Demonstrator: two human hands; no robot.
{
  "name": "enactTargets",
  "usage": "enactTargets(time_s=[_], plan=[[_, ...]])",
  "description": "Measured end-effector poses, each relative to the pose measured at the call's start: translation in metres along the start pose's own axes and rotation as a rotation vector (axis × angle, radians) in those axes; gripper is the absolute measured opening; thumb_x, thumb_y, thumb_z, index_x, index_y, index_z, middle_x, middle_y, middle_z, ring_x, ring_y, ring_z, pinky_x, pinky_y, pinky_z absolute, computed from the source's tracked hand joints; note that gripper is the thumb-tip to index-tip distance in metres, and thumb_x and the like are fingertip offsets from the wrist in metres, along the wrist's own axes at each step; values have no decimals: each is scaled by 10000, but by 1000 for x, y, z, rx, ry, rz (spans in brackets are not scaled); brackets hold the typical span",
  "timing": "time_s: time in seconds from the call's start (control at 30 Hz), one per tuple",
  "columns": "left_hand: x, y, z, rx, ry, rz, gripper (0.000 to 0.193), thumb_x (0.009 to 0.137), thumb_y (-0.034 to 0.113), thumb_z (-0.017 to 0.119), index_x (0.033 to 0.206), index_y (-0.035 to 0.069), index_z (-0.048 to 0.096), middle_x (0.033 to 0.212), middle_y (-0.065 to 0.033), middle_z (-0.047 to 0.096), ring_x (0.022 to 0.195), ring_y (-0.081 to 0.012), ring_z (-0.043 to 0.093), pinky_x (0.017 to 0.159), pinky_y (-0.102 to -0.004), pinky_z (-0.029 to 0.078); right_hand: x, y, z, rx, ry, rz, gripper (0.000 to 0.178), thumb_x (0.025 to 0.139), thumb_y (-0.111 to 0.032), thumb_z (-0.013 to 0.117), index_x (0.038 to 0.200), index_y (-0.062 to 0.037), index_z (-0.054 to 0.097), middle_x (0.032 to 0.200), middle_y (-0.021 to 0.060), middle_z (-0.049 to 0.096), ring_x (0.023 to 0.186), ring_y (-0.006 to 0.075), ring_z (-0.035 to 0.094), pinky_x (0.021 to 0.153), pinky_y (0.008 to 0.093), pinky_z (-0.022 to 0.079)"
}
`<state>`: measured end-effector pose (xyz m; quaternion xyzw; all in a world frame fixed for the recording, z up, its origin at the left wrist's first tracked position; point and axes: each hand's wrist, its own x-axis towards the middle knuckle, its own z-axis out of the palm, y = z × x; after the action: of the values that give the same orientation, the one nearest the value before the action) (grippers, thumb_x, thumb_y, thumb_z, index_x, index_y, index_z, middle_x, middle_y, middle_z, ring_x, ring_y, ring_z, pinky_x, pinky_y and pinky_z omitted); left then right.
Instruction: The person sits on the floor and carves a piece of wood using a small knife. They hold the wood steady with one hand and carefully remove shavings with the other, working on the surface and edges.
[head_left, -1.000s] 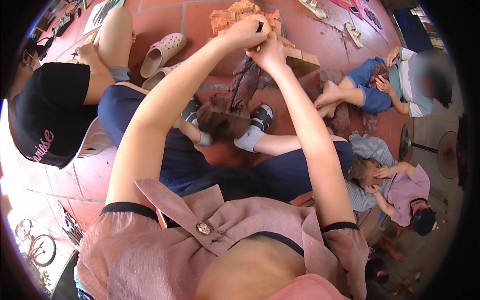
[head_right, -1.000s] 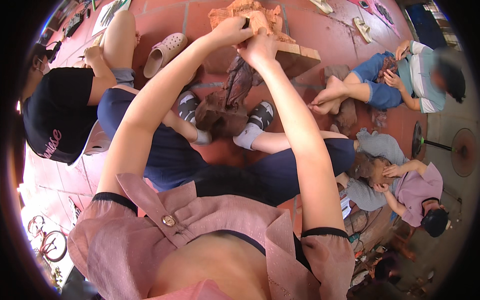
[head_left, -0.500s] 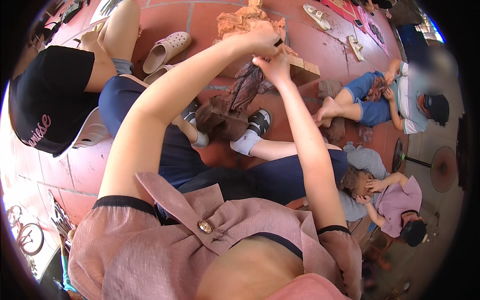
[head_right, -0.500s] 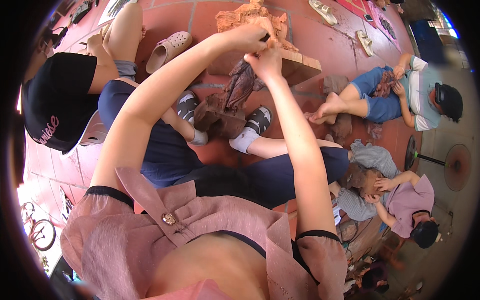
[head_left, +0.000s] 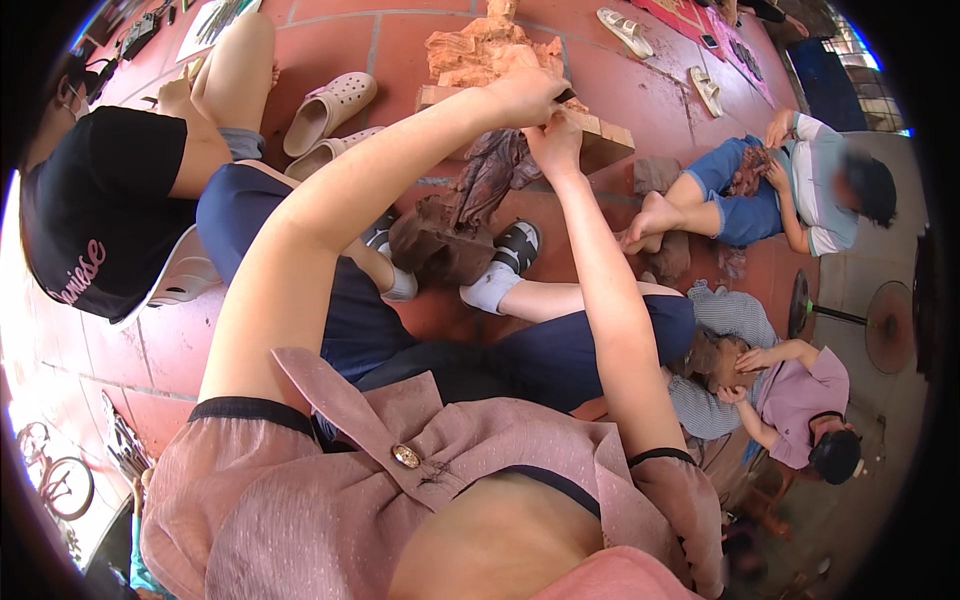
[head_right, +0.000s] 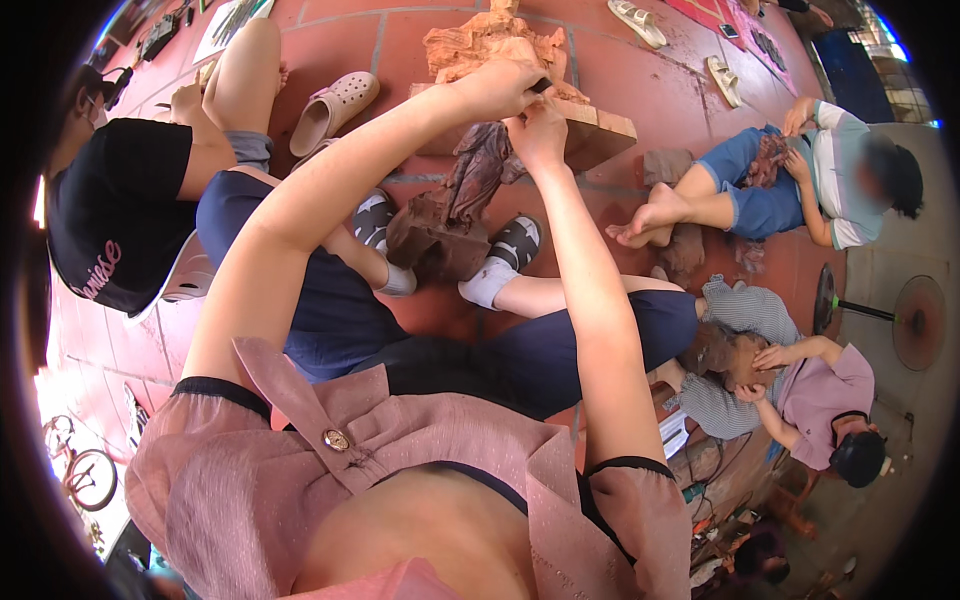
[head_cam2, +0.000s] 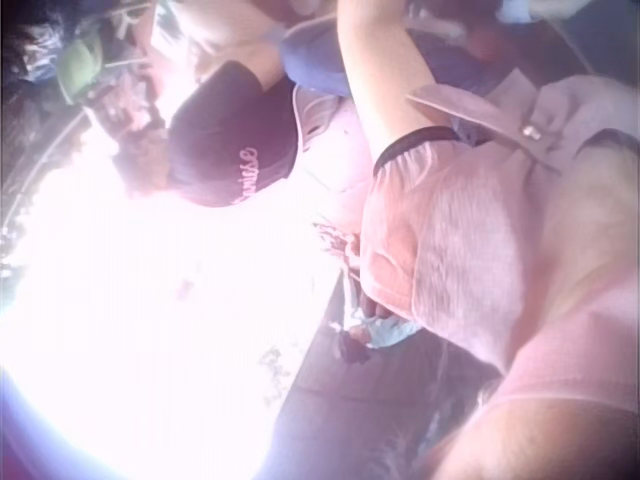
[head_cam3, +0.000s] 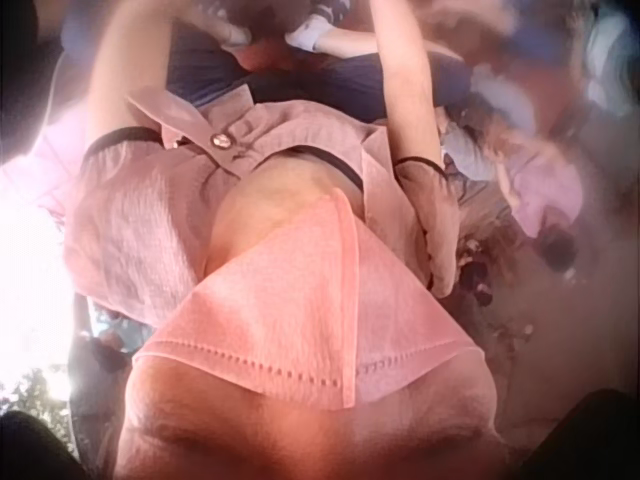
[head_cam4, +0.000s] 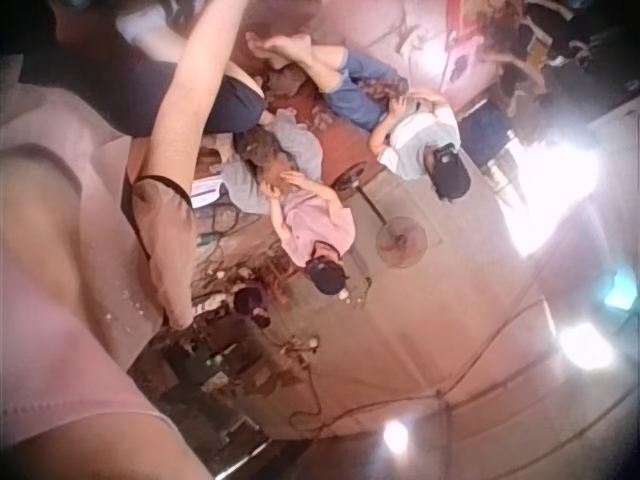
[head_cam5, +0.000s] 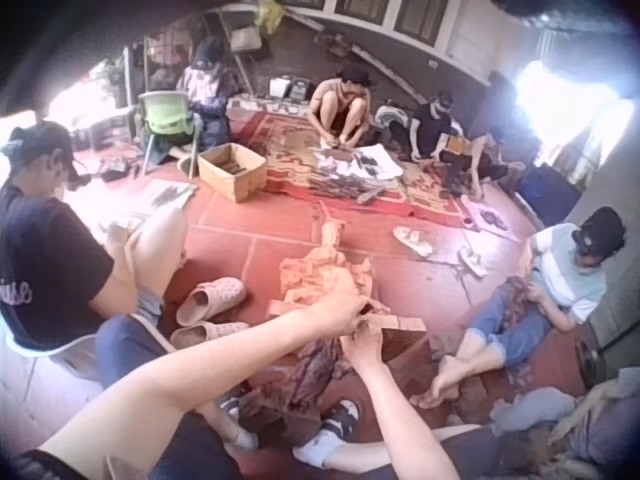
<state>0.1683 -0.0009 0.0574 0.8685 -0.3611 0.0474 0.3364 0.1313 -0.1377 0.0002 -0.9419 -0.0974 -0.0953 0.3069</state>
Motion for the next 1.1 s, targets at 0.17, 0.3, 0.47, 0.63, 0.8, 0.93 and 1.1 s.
enactTargets(time_s=[0.17, 0.3, 0.47, 0.63, 0.8, 0.93, 1.1], plan=[[-4, 6, -5, 100, -188, -69, 224, 842, 197, 565, 959, 10, 603, 888, -206, 650, 871, -390, 614, 790, -474, 478, -6, 4, 6, -52, 176, -277, 194, 742, -221, 728, 827, -58, 664, 887, 137, 660, 844, 318, 635, 757, 409, 498], [-2, -1, 4, 62, -29, -48, 227, 832, 205, 574, 946, 12, 607, 867, -220, 646, 851, -388, 619, 773, -473, 478, -1, -2, 0, 12, 28, -29, 214, 733, -220, 743, 844, -50, 674, 874, 124, 664, 867, 308, 635, 779, 399, 498], [10, -1, 3, 123, -198, -99, 250, 813, 226, 581, 960, 29, 626, 866, -212, 649, 826, -391, 623, 750, -465, 487, -8, 18, 11, -51, 54, -236, 320, 711, -330, 764, 794, -34, 675, 1010, 125, 626, 955, 285, 607, 808, 398, 487], [6, -15, -1, 117, 50, -82, 248, 819, 252, 577, 973, 66, 636, 864, -186, 653, 824, -374, 623, 750, -462, 484, 9, -8, -13, -130, -89, 19, 295, 720, -313, 758, 804, -45, 665, 945, 108, 621, 844, 304, 629, 736, 396, 499], [-38, 17, -17, -259, 499, -299, 247, 849, 252, 592, 875, 11, 644, 739, -132, 641, 691, -214, 624, 629, -340, 490, -38, -45, -19, 189, 289, -120, 349, 712, -163, 775, 1016, -62, 635, 830, 99, 588, 646, 241, 593, 630, 346, 500], [-116, 64, 10, -678, 449, -619, 202, 814, 191, 607, 813, -10, 631, 763, -136, 638, 713, -209, 631, 675, -333, 495, -103, -49, 9, 317, 251, -92, 184, 742, -37, 731, 915, -49, 667, 777, 77, 577, 587, 156, 573, 546, 280, 482], [-171, 70, 56, -835, 397, -667, 132, 829, 135, 597, 887, 18, 612, 820, -79, 617, 792, -152, 584, 756, -286, 465, -111, -35, 32, 356, 255, -82, 192, 700, 38, 691, 862, -55, 648, 824, 79, 607, 723, 239, 627, 649, 325, 509]])
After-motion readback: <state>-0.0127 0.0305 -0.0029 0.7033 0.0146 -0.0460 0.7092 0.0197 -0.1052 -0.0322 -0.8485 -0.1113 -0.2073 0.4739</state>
